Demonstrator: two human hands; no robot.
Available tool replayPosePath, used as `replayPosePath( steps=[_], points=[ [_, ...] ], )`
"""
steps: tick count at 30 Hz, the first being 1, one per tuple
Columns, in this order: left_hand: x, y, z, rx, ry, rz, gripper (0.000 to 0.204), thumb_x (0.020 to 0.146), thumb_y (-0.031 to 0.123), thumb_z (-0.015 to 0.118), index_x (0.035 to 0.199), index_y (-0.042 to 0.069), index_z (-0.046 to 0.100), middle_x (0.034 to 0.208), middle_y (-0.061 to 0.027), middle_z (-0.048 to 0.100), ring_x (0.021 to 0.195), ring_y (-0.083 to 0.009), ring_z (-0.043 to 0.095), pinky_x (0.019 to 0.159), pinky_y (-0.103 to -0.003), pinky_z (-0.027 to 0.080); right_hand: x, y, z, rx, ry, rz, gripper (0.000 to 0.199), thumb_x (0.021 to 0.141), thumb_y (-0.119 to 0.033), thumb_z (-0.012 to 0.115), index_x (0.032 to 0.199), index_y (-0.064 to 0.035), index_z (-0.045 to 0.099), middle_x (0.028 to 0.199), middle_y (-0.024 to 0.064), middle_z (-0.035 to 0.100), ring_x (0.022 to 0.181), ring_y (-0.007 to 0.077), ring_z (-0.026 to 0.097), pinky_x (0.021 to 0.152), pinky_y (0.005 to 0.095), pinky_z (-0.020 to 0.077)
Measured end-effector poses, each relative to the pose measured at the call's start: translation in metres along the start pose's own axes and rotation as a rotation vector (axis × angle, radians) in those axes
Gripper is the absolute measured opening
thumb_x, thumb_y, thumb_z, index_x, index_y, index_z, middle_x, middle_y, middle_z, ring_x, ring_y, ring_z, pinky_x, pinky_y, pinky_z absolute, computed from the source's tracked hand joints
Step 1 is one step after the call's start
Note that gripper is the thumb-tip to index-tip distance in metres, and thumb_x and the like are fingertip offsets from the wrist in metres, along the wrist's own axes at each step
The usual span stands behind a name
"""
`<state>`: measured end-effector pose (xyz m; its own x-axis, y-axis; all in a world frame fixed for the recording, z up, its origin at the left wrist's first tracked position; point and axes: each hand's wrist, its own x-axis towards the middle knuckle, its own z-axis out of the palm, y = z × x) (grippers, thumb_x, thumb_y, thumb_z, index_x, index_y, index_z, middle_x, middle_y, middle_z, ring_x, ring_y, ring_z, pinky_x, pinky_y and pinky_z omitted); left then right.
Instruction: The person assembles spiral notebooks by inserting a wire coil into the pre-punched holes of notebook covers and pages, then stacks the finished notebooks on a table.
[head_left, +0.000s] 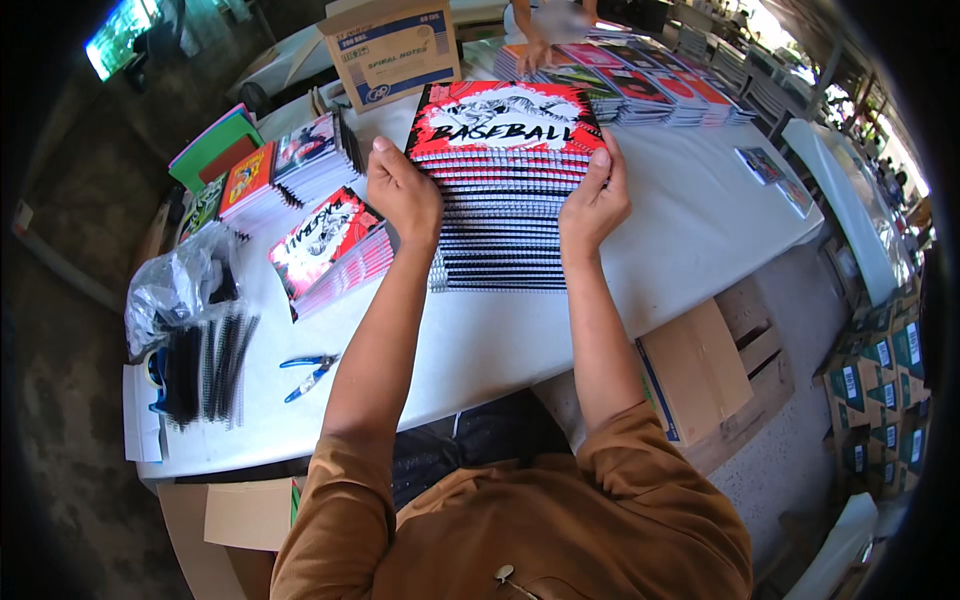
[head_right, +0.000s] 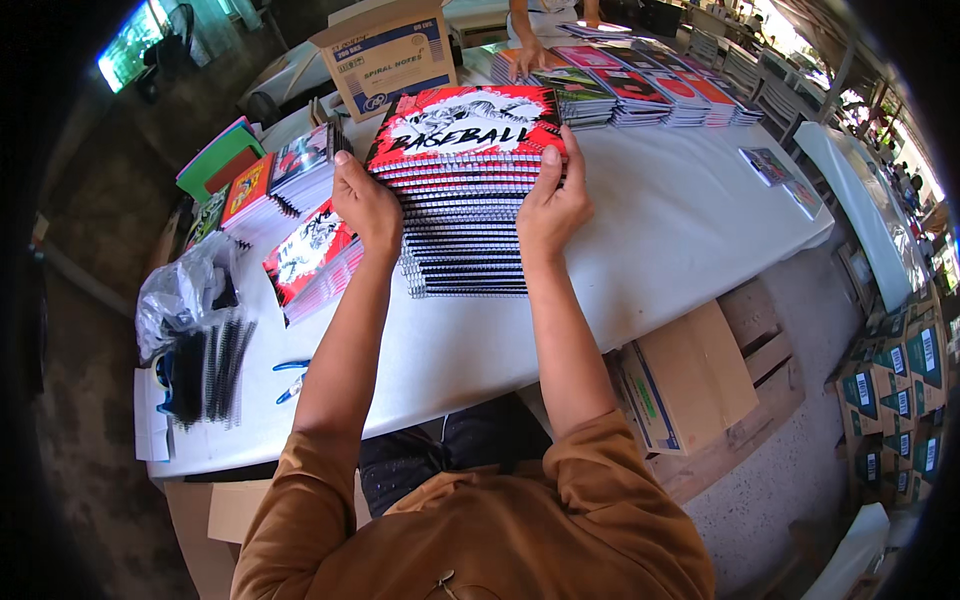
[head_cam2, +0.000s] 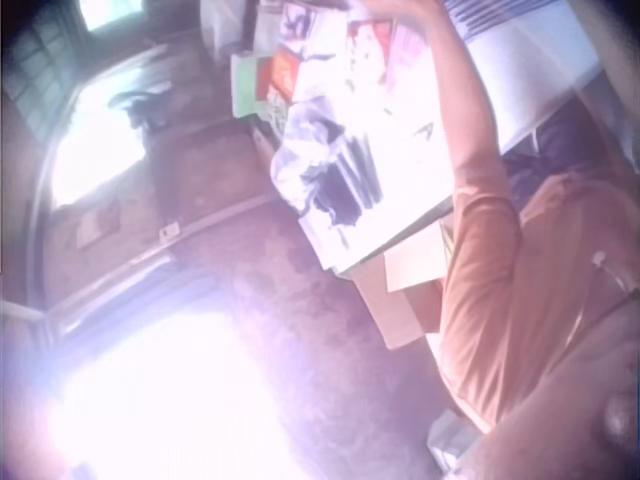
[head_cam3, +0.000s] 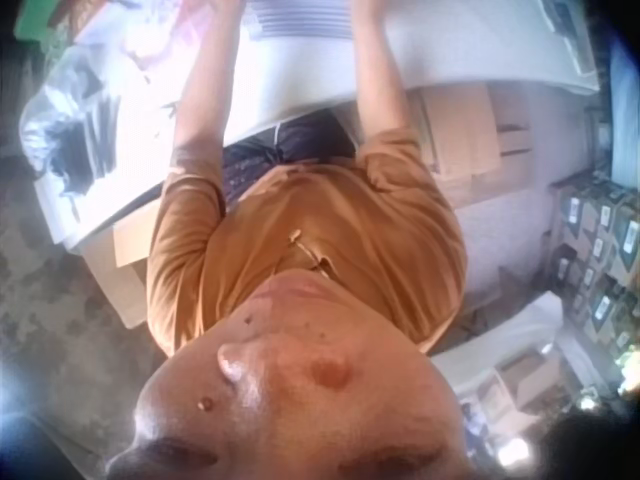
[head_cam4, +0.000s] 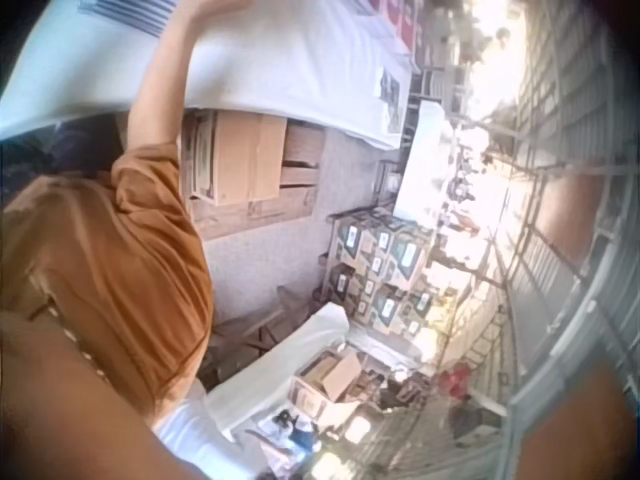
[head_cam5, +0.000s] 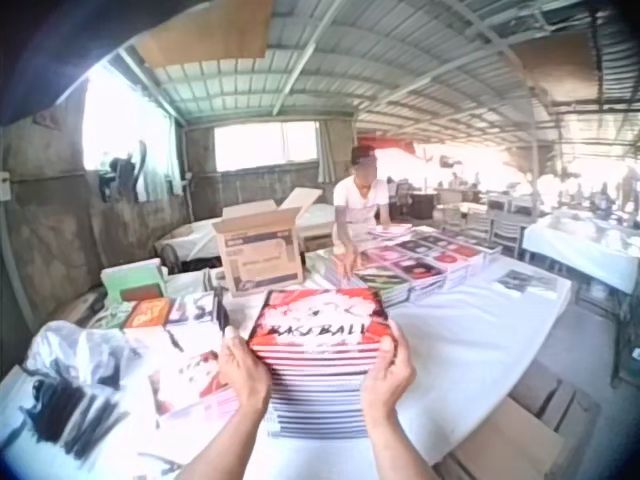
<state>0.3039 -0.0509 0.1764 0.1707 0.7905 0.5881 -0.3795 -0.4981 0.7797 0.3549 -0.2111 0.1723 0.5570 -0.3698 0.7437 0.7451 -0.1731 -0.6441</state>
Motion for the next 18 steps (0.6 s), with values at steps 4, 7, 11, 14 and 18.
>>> replayPosePath(
  steps=[4, 7, 11, 14, 18],
  points=[
    [0.002, -0.003, -0.009, -0.056, -0.166, 0.016, 0.043, 0.097, 0.033, 0.039, 0.065, 0.003, 0.041, 0.056, -0.0005, 0.041, 0.055, -0.0096, 0.039, 0.052, -0.027, 0.035, 0.000, 0.011, -0.004, 0.002, 0.023, -0.069, 0.027, 0.090, -0.012, 0.051, 0.112, 0.0010, 0.057, 0.099, 0.0175, 0.065, 0.084, 0.0244, 0.064, 0.074, 0.0315, 0.0490],
    [0.030, -0.027, -0.056, -0.014, -0.312, -0.036, 0.032, 0.095, 0.030, 0.043, 0.095, 0.000, 0.055, 0.082, -0.0117, 0.060, 0.075, -0.0190, 0.058, 0.069, -0.030, 0.045, -0.014, 0.005, -0.025, 0.081, -0.054, -0.067, 0.037, 0.091, -0.015, 0.048, 0.121, 0.0067, 0.048, 0.118, 0.0208, 0.055, 0.105, 0.0281, 0.056, 0.090, 0.0350, 0.0427],
    [0.035, -0.080, -0.170, 1.333, -0.810, 0.177, 0.039, 0.090, 0.028, 0.049, 0.118, 0.001, 0.048, 0.117, -0.0199, 0.054, 0.109, -0.0350, 0.051, 0.091, -0.038, 0.041, -0.056, -0.022, -0.052, 0.218, -0.076, -0.205, 0.046, 0.092, -0.013, 0.042, 0.129, 0.0127, 0.031, 0.134, 0.0243, 0.037, 0.126, 0.0327, 0.035, 0.105, 0.0407, 0.0261],
    [0.011, -0.079, -0.219, 1.177, -0.636, 0.384, 0.033, 0.089, 0.024, 0.050, 0.113, 0.003, 0.053, 0.101, -0.0170, 0.062, 0.090, -0.0326, 0.061, 0.077, -0.039, 0.047, -0.126, -0.049, -0.059, 0.407, -0.310, 0.102, 0.043, 0.094, -0.014, 0.036, 0.130, 0.0086, 0.032, 0.135, 0.0219, 0.037, 0.126, 0.0290, 0.037, 0.103, 0.0384, 0.0293],
    [-0.036, 0.009, -0.228, 0.488, -0.393, -0.149, 0.021, 0.093, 0.016, 0.049, 0.099, -0.002, 0.057, 0.061, -0.0024, 0.047, 0.056, -0.0096, 0.035, 0.051, -0.023, 0.030, -0.197, -0.072, -0.055, 0.740, -0.771, 1.625, 0.062, 0.085, -0.027, 0.060, 0.134, 0.0007, 0.033, 0.129, 0.0118, 0.044, 0.116, 0.0213, 0.045, 0.097, 0.0350, 0.0345]
  ],
)
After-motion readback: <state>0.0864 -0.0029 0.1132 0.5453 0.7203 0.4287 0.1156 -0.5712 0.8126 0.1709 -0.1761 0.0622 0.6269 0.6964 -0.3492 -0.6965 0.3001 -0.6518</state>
